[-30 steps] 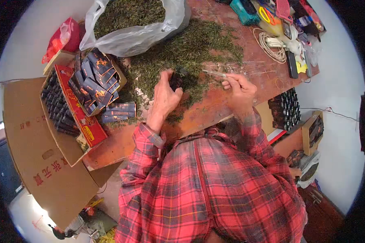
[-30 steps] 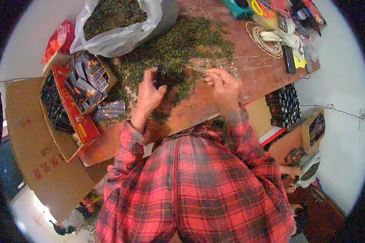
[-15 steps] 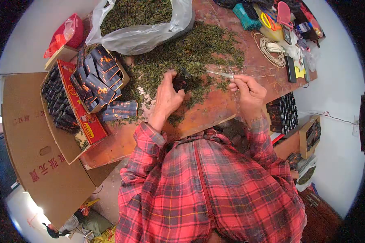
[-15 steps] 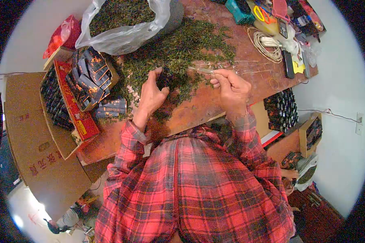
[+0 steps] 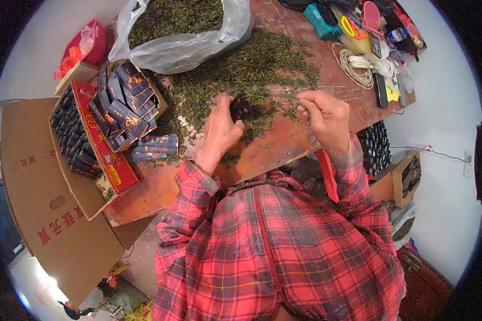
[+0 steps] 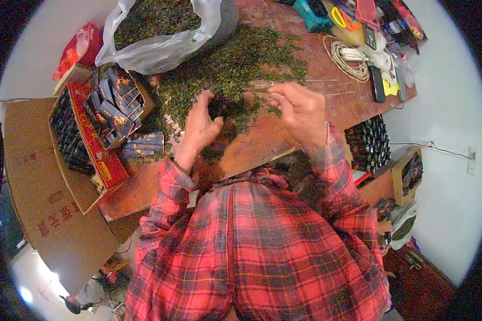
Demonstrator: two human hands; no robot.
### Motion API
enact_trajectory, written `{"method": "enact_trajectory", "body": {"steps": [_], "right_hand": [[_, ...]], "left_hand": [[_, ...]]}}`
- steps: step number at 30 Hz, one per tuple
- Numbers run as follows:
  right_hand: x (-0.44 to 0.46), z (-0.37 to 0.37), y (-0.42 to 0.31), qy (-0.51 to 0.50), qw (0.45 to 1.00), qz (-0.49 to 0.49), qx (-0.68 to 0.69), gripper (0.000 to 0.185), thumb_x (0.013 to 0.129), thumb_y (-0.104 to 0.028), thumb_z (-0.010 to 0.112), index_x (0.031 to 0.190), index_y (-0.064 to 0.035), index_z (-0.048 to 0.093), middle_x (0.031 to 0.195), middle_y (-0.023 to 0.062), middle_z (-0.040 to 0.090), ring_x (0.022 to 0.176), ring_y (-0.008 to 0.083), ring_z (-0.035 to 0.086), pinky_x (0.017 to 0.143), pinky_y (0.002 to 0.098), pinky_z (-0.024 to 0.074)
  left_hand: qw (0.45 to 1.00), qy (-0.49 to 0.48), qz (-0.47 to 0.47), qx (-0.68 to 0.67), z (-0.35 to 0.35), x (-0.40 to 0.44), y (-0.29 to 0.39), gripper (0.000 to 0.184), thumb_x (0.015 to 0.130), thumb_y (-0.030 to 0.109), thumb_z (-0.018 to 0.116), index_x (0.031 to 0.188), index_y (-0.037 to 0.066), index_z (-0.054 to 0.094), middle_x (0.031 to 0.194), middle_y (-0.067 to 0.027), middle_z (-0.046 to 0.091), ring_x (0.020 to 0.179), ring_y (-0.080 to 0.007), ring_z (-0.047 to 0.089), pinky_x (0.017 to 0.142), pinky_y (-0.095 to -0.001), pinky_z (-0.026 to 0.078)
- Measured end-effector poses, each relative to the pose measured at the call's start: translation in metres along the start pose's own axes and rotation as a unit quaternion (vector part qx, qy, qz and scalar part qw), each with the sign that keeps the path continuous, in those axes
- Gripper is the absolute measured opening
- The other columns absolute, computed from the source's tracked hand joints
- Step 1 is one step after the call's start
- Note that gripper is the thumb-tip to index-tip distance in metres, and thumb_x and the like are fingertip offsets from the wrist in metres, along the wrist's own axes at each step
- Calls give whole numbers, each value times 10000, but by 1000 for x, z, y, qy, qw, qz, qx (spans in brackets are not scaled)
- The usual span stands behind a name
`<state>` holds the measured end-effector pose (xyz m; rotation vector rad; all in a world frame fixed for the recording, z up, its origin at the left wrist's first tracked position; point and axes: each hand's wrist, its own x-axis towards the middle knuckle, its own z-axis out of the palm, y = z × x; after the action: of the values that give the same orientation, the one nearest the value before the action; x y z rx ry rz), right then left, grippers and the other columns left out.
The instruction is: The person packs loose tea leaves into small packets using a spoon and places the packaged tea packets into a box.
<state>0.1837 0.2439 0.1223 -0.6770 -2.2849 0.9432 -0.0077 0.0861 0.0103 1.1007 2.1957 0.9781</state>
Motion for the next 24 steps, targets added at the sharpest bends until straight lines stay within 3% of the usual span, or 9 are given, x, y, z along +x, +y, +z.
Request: {"method": "enact_trajectory", "body": {"steps": [2, 8, 17, 20, 24], "right_hand": [[5, 1, -3, -11, 1000, -6, -7, 101, 933, 53, 665, 994, 30, 742, 834, 94, 742, 708, 130, 711, 642, 264, 555], [16, 5, -10, -43, 989, -113, -83, 142, 880, 60, 678, 994, -1, 736, 832, 152, 718, 723, 261, 726, 656, 329, 564], [32, 8, -27, -96, 975, -169, -110, 206, 825, 73, 621, 993, -29, 685, 877, 158, 700, 820, 371, 703, 717, 447, 568], [32, 1, -35, -92, 978, -144, -118, 180, 829, 83, 668, 979, -6, 714, 864, 156, 721, 787, 325, 731, 690, 376, 571], [31, -3, -35, -70, 980, -148, -116, 159, 842, 74, 677, 973, -7, 714, 876, 157, 723, 793, 319, 734, 690, 372, 568]], "left_hand": [[1000, 12, 26, 9, 2, 0, -1, 566, 767, 60, 701, 1261, 8, 430, 1032, -331, 661, 992, -532, 647, 858, -582, 519], [999, 16, 31, 2, 4, 0, -4, 584, 768, 63, 711, 1275, 5, 429, 1037, -332, 663, 995, -533, 650, 873, -580, 516], [999, 16, 20, -36, 1, -4, 0, 586, 762, 60, 728, 1278, 6, 455, 1095, -313, 665, 1052, -518, 642, 912, -553, 513], [999, 18, 19, -33, -1, -6, -1, 585, 761, 53, 724, 1280, 3, 459, 1108, -314, 660, 1066, -517, 638, 924, -548, 511], [999, 4, -2, -39, 1, -7, -8, 645, 794, 60, 713, 1383, 56, 450, 1231, -302, 644, 1174, -512, 613, 996, -515, 500]]}}
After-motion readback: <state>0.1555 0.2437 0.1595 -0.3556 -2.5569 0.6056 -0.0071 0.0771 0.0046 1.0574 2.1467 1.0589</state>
